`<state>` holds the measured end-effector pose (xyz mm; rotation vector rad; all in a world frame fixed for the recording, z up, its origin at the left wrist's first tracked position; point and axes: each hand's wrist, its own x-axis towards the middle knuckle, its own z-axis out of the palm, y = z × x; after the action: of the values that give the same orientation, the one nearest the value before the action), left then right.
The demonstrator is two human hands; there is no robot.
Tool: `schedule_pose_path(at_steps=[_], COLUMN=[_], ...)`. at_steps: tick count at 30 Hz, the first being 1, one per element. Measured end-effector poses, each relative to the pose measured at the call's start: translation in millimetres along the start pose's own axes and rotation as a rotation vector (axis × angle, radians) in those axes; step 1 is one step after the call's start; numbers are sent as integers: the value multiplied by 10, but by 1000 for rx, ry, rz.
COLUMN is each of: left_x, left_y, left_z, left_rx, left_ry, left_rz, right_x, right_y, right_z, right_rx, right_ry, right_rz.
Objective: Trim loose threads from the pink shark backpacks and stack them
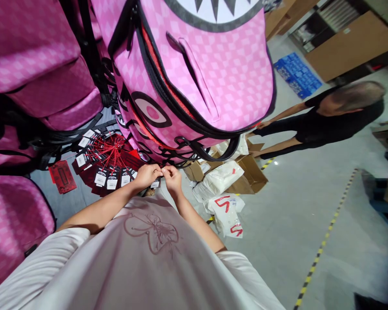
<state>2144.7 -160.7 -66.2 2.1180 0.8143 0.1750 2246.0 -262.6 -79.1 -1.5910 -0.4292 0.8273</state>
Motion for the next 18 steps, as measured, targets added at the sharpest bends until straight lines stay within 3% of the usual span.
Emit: schedule_pose_path(at_steps=[3,6,9,14,18], left_x=[2,4,1,-14,-37], left_y=[45,75,69,11,-4], left_z=[-3,12,32,1,-30], left_rx=[88,130,127,7,-7], left_ry=[-10,-32,-30,-73,-74], left_rz=[-44,-62,-46,104,45], right_x=[-9,-6,-2,4,-5], right_y=[55,96,114,154,182], right_z=[-10,-21,-20,11,62], right_rx=[-147,-186,-181,-184,-165], right_ry=[76,83,93,109,130], right_rz=[-166,-230,-247,-235,-241])
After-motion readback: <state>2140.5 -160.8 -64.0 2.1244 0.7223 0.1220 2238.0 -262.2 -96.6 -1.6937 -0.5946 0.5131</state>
